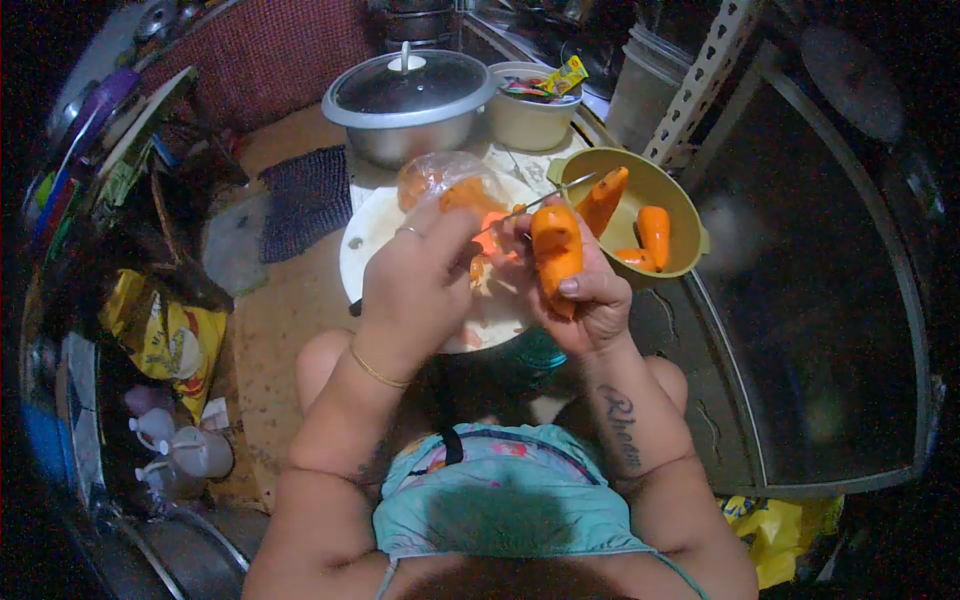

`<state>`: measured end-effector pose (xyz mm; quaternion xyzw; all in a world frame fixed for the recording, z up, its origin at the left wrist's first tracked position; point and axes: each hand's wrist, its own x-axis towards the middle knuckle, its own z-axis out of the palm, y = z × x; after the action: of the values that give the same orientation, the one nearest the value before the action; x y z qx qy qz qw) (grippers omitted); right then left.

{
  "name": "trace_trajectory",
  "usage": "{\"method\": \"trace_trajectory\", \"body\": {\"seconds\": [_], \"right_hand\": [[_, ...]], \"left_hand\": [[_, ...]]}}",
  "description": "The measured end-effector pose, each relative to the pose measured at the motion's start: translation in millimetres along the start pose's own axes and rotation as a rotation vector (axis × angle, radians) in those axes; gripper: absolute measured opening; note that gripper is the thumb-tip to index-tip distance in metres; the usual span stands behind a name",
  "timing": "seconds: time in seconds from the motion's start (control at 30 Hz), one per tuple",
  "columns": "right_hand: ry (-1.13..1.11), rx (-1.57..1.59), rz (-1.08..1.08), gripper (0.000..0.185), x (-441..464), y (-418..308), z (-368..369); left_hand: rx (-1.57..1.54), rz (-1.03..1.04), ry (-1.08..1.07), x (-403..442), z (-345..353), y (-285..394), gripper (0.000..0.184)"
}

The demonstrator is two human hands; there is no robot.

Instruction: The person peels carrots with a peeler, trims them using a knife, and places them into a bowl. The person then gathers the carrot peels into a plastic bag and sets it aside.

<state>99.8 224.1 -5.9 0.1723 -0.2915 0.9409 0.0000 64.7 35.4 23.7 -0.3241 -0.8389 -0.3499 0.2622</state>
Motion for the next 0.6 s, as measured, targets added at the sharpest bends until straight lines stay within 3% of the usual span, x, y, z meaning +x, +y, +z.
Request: {"method": "trace_trajectory", "body": {"seconds": [0.07, 0.17, 0.37, 0.6], "right_hand": [[0.036, -0.065, -0.023, 0.078, -1, -2, 3], [0.077, -0.212, -0.06, 0.081, -4, -4, 4], [0.182, -0.482, -0.112, 0.077, -4, -5, 2], [0.217, -0.701, -0.108, 0.065, -8, -5, -6]], "left_hand": [[-0.01, 0.044, 0.022, 2, -4, -2, 0.025], [-0.04, -0.025, -0.121, 1, -16, 0, 0.038], [-0.085, 0.048, -0.002, -2, -12, -14, 0.031], [-0.089, 0.001, -0.005, -5, -8, -24, 0.026]]}}
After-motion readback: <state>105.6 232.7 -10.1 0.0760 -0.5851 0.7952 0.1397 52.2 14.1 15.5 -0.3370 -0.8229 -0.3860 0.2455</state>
